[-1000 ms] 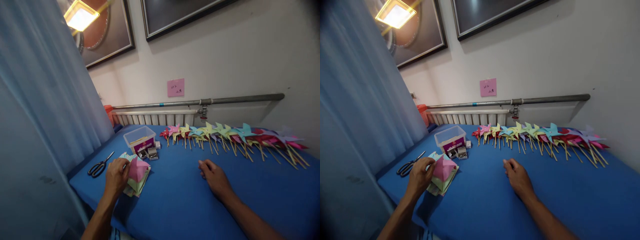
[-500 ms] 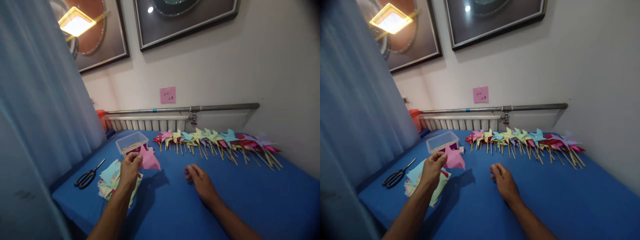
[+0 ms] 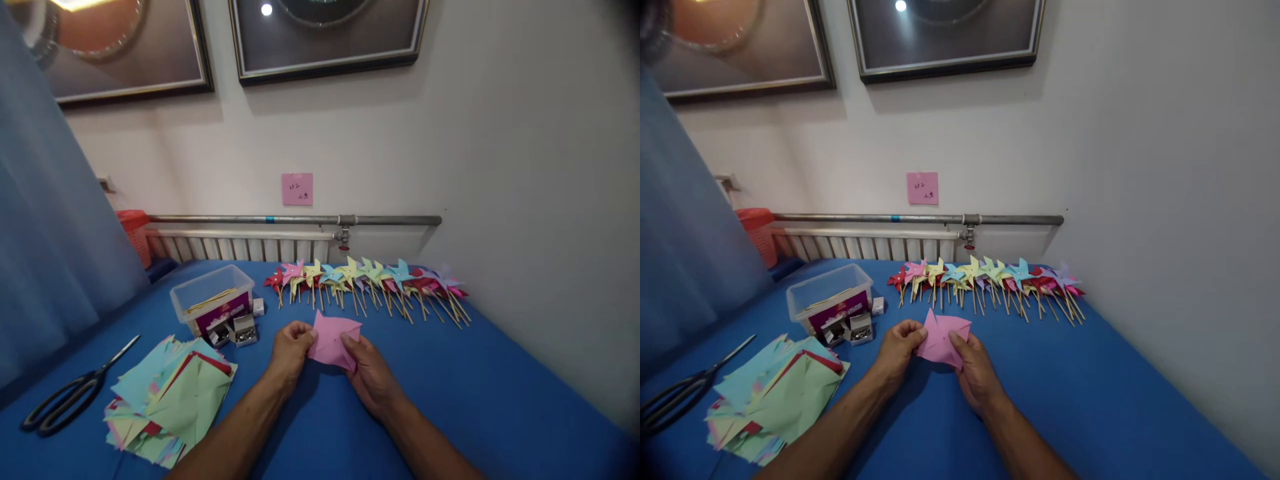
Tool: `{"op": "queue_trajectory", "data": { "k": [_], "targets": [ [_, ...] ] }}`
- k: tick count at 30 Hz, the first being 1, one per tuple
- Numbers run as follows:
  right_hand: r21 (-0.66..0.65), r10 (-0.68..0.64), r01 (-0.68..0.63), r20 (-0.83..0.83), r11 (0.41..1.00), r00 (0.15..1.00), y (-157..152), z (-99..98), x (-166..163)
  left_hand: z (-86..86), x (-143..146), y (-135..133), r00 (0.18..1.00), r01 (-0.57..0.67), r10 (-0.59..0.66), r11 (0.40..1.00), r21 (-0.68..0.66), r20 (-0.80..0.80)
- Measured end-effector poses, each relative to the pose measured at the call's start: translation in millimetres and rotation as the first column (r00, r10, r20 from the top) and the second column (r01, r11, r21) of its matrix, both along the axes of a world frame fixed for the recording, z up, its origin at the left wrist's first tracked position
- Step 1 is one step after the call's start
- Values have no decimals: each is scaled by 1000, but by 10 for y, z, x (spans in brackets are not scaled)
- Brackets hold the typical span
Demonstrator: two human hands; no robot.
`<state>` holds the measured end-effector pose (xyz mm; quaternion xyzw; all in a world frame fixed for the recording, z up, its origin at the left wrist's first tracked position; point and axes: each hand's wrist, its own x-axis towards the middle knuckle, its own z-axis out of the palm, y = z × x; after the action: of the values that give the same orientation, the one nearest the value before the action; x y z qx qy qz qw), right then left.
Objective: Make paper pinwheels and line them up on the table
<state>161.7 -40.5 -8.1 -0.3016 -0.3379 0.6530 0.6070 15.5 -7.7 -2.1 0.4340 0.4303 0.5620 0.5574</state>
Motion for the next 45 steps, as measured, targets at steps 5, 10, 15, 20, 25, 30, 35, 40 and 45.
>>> {"op": "queue_trajectory", "data": {
  "k": [5,10,15,20,25,30,35,40,45],
  "targets": [
    [-22,-97,100,98,995,990,44,-72,-30,-27,-74,1,1000,28,-28,999,-26,5],
    [-53,-103,113,167,992,980,60,-122,-34,-46,-51,10,998,66,-65,996,-56,10],
    [-31,-95,105,233,994,968,33,-122,-42,-96,-48,30,998,24,-25,1000,-20,-54],
    [-33,-49,61,293,998,955,-1,-88,-30,-117,-59,29,981,-19,30,998,61,-192],
    [-82,-63,91,296,992,953,39,-141,-14,-123,-63,-46,882,-14,133,967,255,-452],
    [-68,-100,127,310,990,945,81,-209,-4,-113,-79,-132,705,119,318,828,548,-634],
    [-52,-92,112,301,992,949,55,-176,-11,-116,-81,-181,542,290,439,702,650,-717],
    [-48,-102,122,297,991,950,52,-161,-21,-118,-84,-191,409,352,515,673,650,-754],
    [-44,-92,109,292,993,952,69,-184,-15,-118,-83,-189,355,384,547,654,652,-758]
  ]
}}
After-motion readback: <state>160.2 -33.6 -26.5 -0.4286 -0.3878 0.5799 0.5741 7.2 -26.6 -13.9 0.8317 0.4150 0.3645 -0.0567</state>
